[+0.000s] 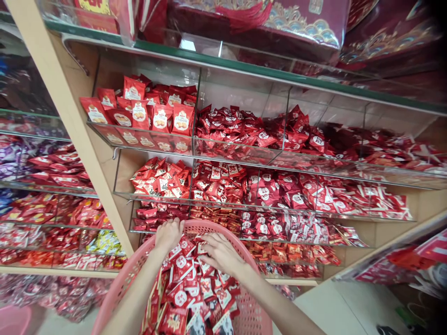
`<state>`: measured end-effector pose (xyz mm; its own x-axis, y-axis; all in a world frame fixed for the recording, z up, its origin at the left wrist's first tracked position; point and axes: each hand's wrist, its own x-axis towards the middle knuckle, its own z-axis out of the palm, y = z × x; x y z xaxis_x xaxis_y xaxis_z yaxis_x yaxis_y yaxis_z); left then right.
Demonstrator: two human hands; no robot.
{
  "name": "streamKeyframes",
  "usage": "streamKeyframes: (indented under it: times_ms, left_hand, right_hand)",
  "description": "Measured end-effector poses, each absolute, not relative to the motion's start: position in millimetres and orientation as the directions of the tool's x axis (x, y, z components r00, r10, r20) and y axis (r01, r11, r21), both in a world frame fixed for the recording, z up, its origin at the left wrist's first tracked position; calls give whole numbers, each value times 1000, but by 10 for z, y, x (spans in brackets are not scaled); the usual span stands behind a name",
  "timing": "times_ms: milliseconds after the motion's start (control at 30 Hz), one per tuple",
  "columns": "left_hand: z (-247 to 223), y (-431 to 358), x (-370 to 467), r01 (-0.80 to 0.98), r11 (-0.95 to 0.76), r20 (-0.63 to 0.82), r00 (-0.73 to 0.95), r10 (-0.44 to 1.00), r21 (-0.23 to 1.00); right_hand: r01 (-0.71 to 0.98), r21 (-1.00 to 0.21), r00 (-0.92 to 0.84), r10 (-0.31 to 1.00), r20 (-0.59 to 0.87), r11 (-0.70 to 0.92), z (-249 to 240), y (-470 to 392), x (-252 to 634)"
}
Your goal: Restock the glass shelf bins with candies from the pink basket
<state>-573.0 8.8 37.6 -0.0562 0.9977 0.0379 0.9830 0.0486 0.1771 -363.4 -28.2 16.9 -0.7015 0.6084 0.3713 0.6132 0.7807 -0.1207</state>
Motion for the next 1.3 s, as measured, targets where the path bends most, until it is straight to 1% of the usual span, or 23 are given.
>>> streamKeyframes:
  times_ms: [100,200,267,333,400,467,533,600,700,867,1000,1100,1200,1300]
  left_hand:
    - [384,82,-5726,985,47,42,-54,998,167]
    - [390,76,-5726,984,47,42,-55,998,174]
    - [388,76,-5730,982,47,36,-54,998,181]
    - [381,82,-5737,982,46,28,-52,998,181]
    - [370,90,-5745,983,46,25,-51,998,178]
    - [359,100,-5751,983,45,29,-51,998,179]
    - [350,107,-5755,983,39,40,-47,998,179]
    - [347,110,-5755,983,33,51,-43,998,178]
    - [354,103,-5751,984,33,54,-43,998,174]
    - [372,86,-5740,985,47,29,-52,998,164]
    - [381,90,-5735,986,49,27,-54,998,162]
    - [385,94,-5733,984,52,22,-56,998,169]
    - [386,94,-5730,984,54,23,-59,998,169]
    - [385,92,-5726,985,54,27,-59,998,163]
  right_hand:
    - [621,-243,-568,641,515,745,455,-228,-3684]
    - [660,-357,-330,682,652,661,845,-44,-3760]
    - [728,-418,-164,729,665,544,1073,143,-3802]
    - [793,-463,-44,795,605,396,1238,350,-3828]
    - [837,-493,40,870,491,239,1344,539,-3844]
    - [851,-514,100,929,355,104,1407,684,-3861]
    - [848,-529,128,959,253,27,1439,779,-3886]
    - [843,-537,129,971,202,0,1448,835,-3913]
    - [826,-563,130,977,170,-12,1427,881,-3933]
    - [738,-673,175,977,122,-48,1366,894,-3872]
    - [684,-728,224,962,157,-41,1330,879,-3819]
    - [655,-756,230,952,204,4,1292,910,-3789]
    - [537,-843,266,942,207,34,1248,964,-3750]
    - [311,-950,290,950,118,23,1229,989,-3711]
